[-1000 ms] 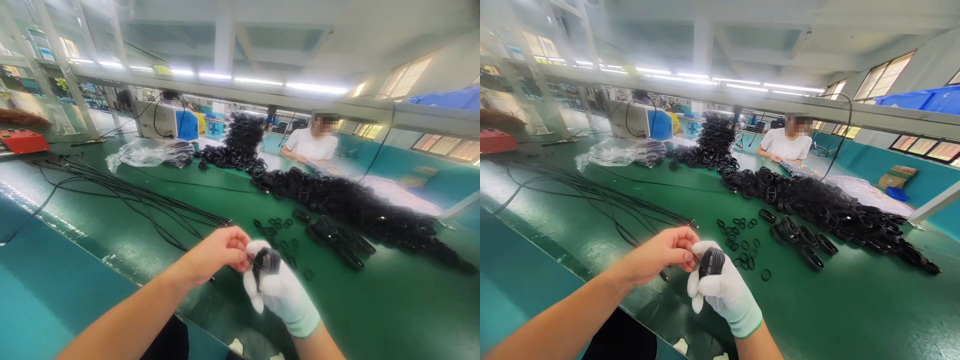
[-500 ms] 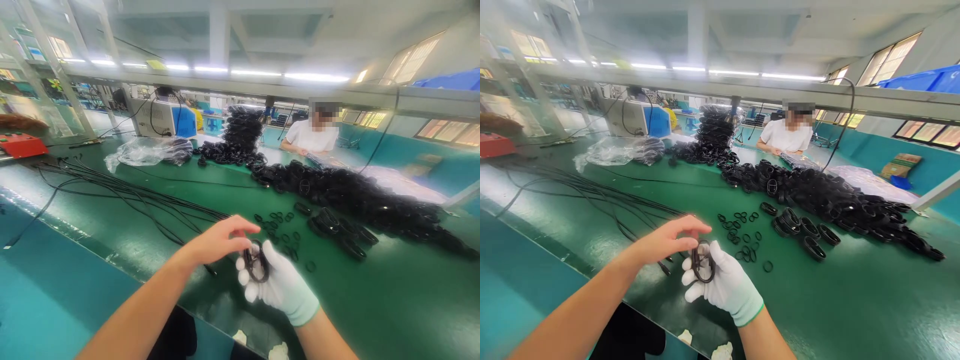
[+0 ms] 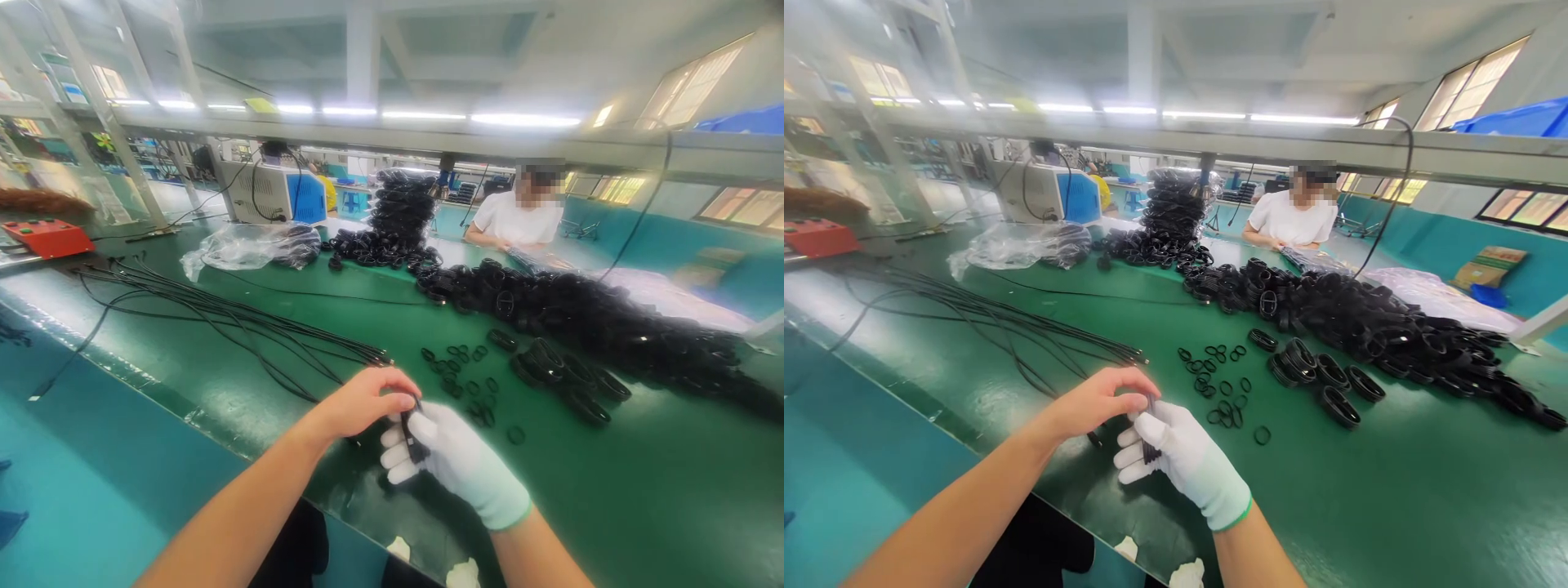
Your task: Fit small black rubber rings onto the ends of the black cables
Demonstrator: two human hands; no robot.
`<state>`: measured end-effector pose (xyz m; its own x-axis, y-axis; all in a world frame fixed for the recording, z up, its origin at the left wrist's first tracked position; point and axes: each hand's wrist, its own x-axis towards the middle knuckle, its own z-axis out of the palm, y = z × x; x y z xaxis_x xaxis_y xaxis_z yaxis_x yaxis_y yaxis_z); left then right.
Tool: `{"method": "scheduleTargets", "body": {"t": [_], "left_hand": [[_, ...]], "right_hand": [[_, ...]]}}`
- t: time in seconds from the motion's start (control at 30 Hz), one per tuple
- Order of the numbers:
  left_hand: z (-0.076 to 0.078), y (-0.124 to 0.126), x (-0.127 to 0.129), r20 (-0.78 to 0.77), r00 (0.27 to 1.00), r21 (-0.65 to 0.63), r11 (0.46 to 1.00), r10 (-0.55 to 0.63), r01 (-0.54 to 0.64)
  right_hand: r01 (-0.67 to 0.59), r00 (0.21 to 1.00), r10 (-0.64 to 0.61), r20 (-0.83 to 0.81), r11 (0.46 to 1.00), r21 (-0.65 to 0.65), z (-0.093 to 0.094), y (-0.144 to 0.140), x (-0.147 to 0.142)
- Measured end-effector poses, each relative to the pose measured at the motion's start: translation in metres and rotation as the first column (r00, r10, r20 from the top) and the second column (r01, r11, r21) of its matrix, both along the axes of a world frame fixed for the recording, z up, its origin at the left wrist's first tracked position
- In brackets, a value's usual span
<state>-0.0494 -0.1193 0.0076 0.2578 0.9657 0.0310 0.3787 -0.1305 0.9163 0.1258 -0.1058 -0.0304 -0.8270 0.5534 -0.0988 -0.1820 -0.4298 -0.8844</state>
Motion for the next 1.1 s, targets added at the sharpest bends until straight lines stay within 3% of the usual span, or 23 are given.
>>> {"method": "scheduleTargets", "body": {"t": [0.07,0.13,0.2,0.33,0.43,0.6,0.73,0.8,0.87,0.93,1.0,1.1], "left_hand": [[-0.001,-0.005,0.003,0.008,0.997,0.014,0.997,0.07,-0.071],[-0.003,-0.012,0.007,0.032,0.977,0.041,0.976,0.212,-0.213],[-0.005,-0.02,0.012,0.078,0.948,-0.009,0.951,0.308,-0.308],[-0.011,-0.033,0.023,0.296,0.913,-0.236,0.948,0.28,-0.214],[-0.016,-0.036,0.03,0.421,0.851,-0.287,0.936,0.313,-0.202],[-0.022,-0.035,0.031,0.407,0.837,-0.324,0.915,0.365,-0.241],[-0.026,-0.034,0.024,0.487,0.837,-0.303,0.947,0.248,-0.105],[-0.026,-0.034,0.019,0.409,0.885,-0.291,0.951,0.222,-0.104],[-0.024,-0.036,0.016,0.223,0.933,-0.198,0.951,0.281,-0.239],[-0.022,-0.037,0.015,0.037,0.928,0.031,0.928,0.37,-0.371],[-0.024,-0.038,0.015,-0.069,0.909,0.269,0.885,0.411,-0.38],[-0.035,-0.036,0.017,-0.093,0.898,0.407,0.839,0.43,-0.36]], "right_hand": [[-0.04,0.999,0.039,-0.026,0.999,-0.028,0.001,0.001,0.003],[-0.032,0.999,0.03,-0.042,0.998,-0.051,0.001,0.002,0.004],[-0.012,0.998,0.01,-0.054,0.999,-0.05,0.002,0.002,0.004],[0.017,0.998,-0.016,-0.063,1.0,0.019,0.002,0.002,0.0],[-0.008,0.997,0.008,-0.078,1.0,-0.008,-0.001,0.0,-0.002],[-0.001,0.996,-0.004,-0.084,0.998,-0.061,-0.008,0.0,-0.002],[0.011,0.996,-0.019,-0.093,0.996,-0.093,-0.011,-0.001,-0.001],[0.025,0.997,-0.031,-0.073,0.996,-0.089,-0.01,-0.002,-0.001],[0.038,0.999,-0.041,-0.036,0.996,-0.08,-0.008,-0.003,-0.002],[0.042,0.999,-0.042,-0.003,0.997,-0.065,-0.005,-0.005,-0.003],[0.042,0.999,-0.042,0.016,0.998,-0.038,-0.004,-0.007,-0.005],[0.034,0.999,-0.034,0.001,0.999,-0.022,-0.005,-0.01,-0.006]]}}
